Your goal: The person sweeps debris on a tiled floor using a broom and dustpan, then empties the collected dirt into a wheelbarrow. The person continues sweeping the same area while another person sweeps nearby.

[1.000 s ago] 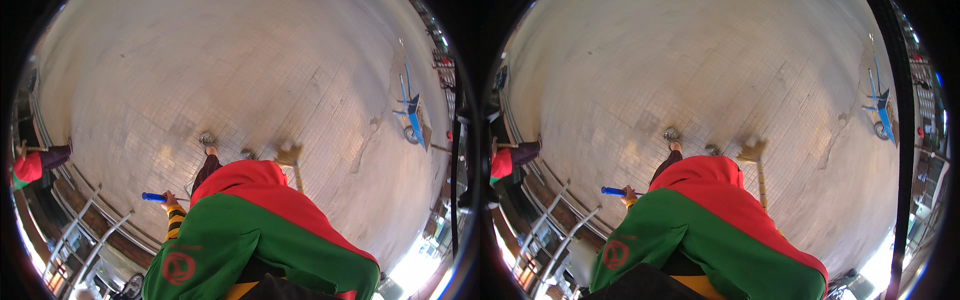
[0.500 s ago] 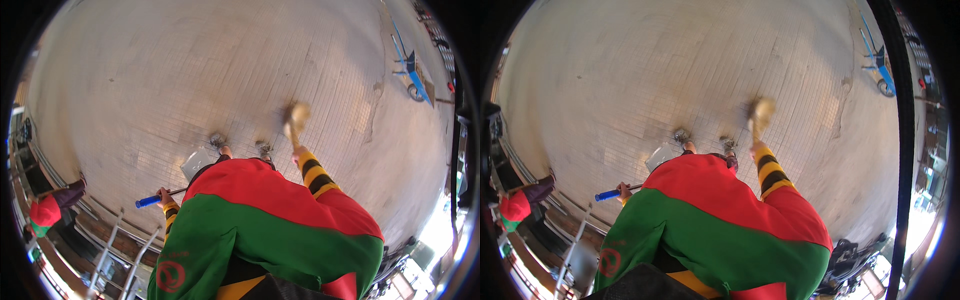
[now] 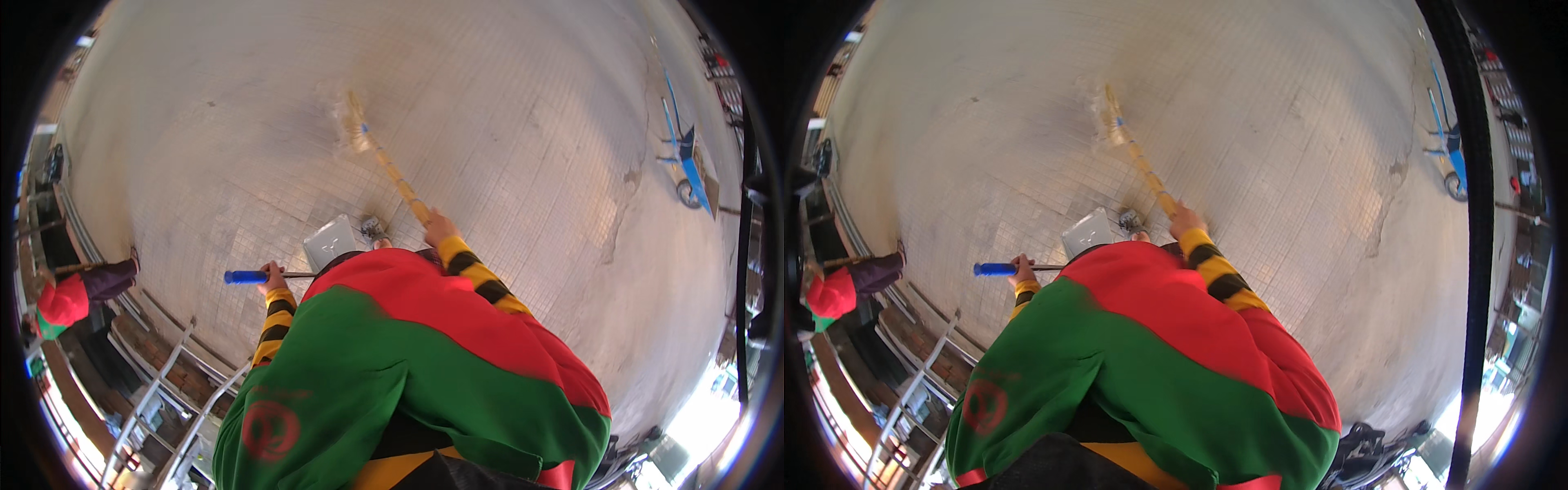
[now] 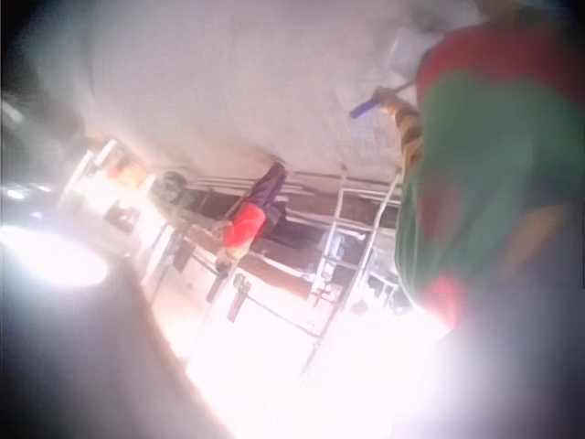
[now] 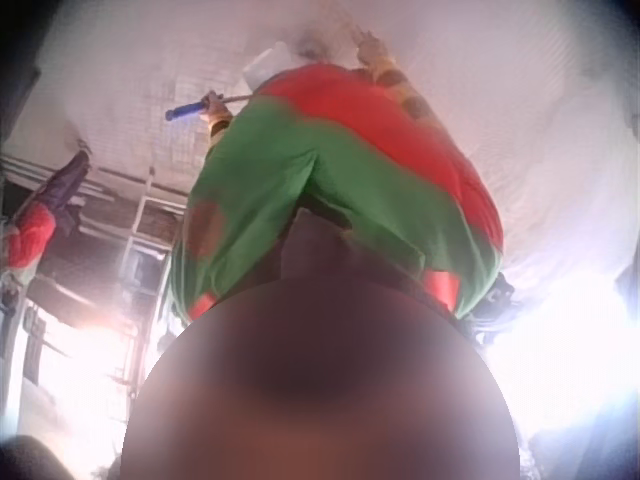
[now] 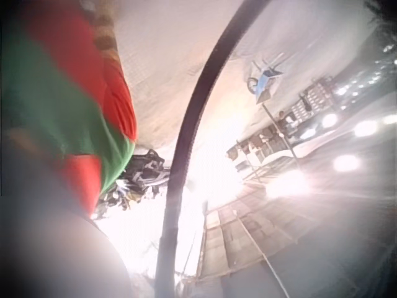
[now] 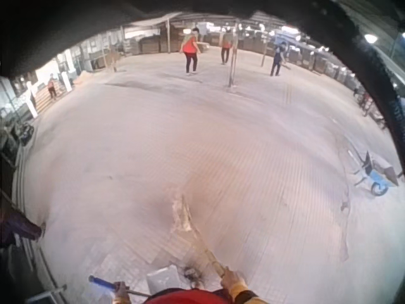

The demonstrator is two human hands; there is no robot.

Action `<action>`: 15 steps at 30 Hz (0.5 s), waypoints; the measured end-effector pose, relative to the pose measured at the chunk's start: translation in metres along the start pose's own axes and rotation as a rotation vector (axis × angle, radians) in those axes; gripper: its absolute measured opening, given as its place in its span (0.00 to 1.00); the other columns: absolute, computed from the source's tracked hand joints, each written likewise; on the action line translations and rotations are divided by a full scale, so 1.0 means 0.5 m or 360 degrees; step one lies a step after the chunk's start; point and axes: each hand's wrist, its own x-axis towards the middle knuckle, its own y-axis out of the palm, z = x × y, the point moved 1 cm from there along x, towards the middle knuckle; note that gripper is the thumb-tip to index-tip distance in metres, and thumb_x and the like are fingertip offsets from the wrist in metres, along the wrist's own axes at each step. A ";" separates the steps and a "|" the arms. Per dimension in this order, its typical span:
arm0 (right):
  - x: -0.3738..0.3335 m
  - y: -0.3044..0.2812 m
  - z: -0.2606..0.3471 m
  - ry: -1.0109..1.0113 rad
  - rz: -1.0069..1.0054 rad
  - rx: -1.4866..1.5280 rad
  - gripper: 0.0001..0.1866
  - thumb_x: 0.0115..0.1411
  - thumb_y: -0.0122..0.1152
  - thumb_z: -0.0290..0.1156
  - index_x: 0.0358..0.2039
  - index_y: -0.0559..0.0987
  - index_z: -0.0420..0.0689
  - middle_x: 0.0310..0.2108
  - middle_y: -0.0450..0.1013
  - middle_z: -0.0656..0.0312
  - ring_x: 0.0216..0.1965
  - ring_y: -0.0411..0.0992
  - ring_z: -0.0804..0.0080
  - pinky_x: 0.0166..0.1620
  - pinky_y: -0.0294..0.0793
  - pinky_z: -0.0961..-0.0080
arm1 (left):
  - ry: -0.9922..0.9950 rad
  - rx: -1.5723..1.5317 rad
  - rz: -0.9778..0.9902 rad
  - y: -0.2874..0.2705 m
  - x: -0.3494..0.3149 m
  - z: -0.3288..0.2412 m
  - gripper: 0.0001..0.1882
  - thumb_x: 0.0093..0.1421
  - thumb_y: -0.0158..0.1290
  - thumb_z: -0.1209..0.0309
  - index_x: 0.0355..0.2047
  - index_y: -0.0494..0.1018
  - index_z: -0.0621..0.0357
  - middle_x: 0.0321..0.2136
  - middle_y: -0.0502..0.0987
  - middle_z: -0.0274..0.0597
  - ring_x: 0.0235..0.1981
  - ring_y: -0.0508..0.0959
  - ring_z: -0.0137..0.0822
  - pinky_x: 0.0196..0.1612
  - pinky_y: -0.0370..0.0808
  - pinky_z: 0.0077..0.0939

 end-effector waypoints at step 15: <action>-0.104 0.083 -0.467 0.0835 0.0236 -0.0065 0.26 0.46 0.56 0.33 0.47 0.62 0.42 0.30 0.72 0.52 0.33 0.71 0.60 0.33 0.71 0.65 | -0.0258 0.0863 -0.0186 0.066 0.026 0.148 0.12 0.45 0.55 0.59 0.22 0.75 0.55 0.19 0.75 0.45 0.25 0.77 0.40 0.32 0.72 0.30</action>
